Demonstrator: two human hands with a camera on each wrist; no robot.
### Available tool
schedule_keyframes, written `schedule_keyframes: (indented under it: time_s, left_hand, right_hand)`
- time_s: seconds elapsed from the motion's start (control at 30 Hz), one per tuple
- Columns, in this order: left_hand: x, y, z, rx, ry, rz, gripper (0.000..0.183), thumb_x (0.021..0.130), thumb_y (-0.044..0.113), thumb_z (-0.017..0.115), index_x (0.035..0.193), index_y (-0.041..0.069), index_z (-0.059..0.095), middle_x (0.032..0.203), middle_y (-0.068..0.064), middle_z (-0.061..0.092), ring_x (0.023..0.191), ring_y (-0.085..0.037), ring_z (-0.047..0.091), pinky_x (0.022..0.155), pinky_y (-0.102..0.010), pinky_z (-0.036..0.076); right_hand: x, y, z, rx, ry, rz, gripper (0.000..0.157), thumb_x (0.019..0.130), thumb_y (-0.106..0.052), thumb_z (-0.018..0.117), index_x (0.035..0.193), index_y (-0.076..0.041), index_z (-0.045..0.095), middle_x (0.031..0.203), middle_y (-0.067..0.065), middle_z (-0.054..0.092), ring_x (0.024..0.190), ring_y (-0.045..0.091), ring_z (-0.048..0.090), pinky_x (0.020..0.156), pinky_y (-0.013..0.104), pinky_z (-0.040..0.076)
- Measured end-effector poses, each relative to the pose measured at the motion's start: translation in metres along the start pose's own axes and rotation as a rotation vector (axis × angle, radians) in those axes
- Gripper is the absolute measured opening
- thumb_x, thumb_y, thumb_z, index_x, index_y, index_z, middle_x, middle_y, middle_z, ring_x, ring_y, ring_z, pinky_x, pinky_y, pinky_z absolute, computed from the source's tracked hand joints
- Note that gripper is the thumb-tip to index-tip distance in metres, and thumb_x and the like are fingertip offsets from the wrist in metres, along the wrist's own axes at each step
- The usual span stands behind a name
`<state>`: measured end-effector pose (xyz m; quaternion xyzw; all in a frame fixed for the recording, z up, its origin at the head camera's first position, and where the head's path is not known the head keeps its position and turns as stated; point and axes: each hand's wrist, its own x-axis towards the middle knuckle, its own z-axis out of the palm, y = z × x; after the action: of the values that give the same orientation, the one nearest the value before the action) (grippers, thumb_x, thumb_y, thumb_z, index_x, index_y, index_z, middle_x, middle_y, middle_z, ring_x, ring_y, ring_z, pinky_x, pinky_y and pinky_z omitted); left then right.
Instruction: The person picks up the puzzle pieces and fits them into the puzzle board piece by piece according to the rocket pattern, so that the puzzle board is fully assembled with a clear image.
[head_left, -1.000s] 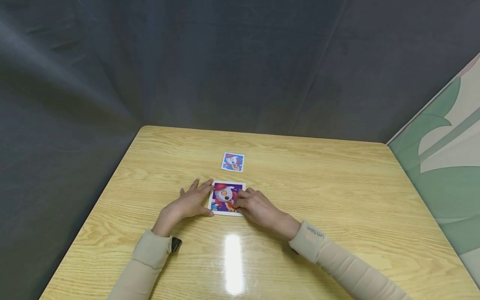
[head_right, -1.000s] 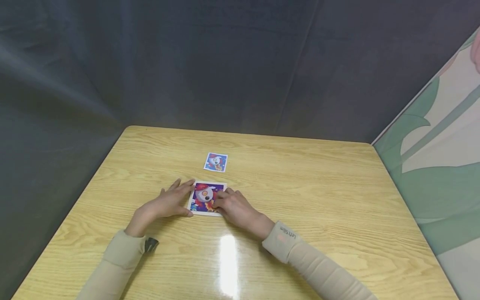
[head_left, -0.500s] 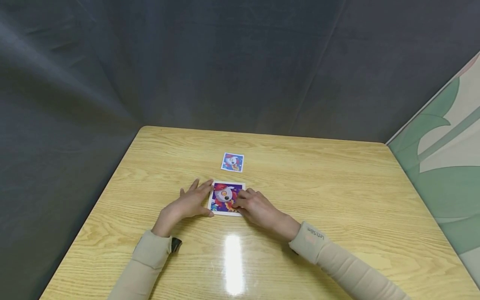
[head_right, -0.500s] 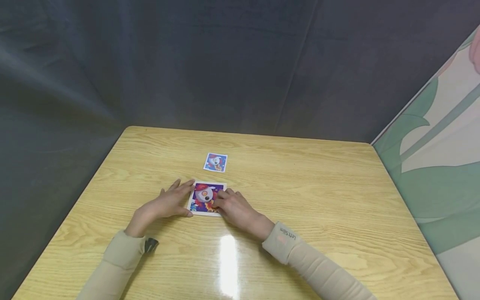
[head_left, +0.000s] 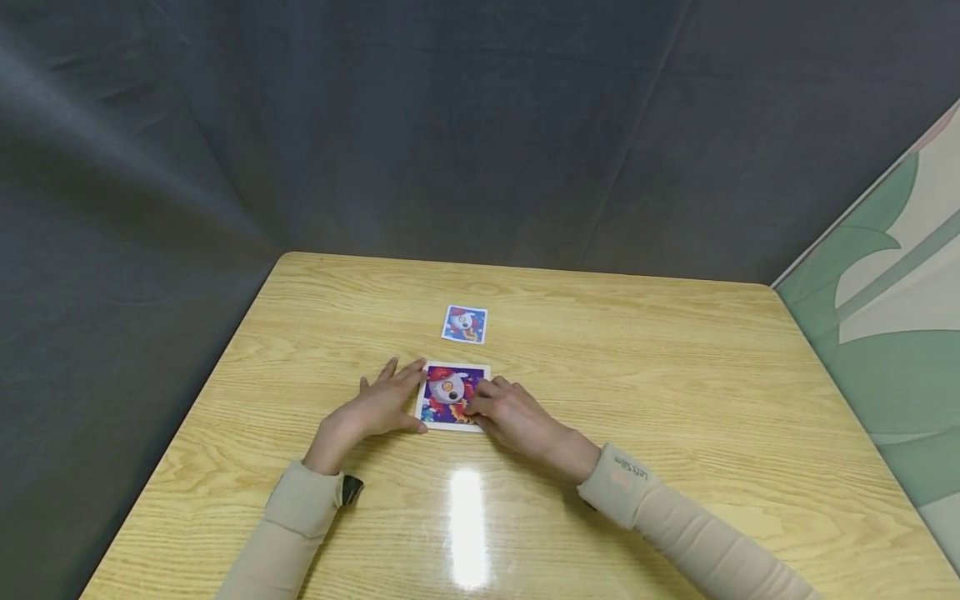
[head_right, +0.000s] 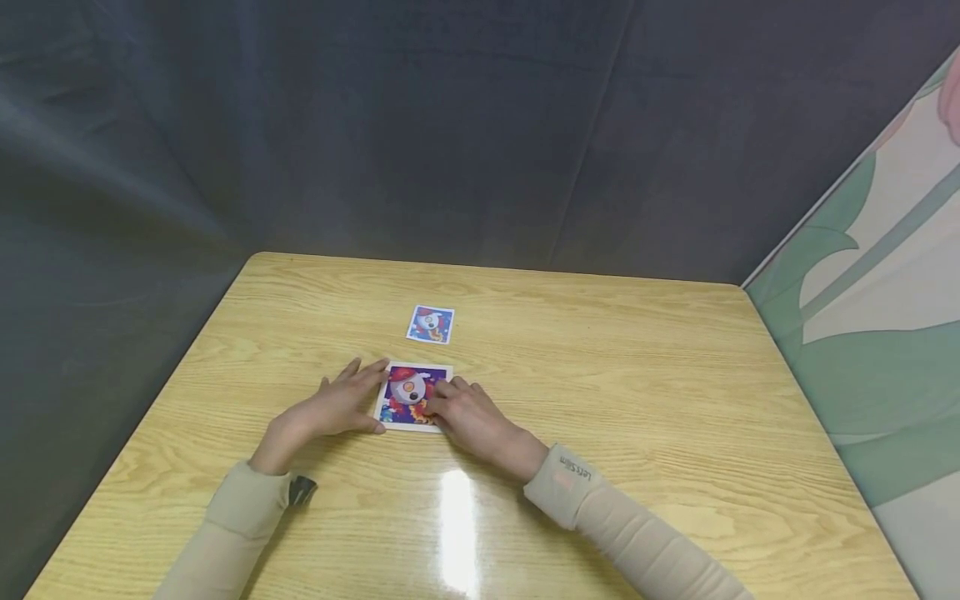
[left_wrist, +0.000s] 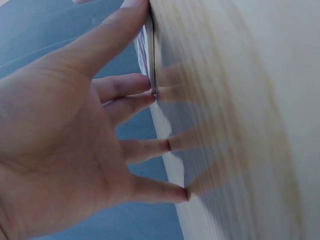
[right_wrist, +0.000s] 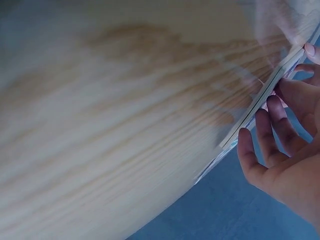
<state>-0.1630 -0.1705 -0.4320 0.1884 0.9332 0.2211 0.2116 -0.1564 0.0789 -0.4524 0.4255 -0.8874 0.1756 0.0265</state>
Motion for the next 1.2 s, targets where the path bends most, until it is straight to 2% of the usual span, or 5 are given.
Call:
schedule_keyframes:
  time_s: [1.2]
  left_hand:
    - [-0.0002, -0.0010, 0.0010, 0.002, 0.005, 0.000, 0.086, 0.081, 0.035, 0.076, 0.149, 0.005, 0.033, 0.161, -0.008, 0.013, 0.144, -0.043, -0.002, 0.099, -0.080, 0.005]
  right_hand:
    - [-0.0006, -0.0040, -0.0001, -0.037, -0.015, 0.028, 0.013, 0.089, -0.013, 0.069, 0.101, -0.015, 0.072, 0.100, 0.000, 0.059, 0.086, 0.016, 0.051, 0.064, 0.025, 0.044]
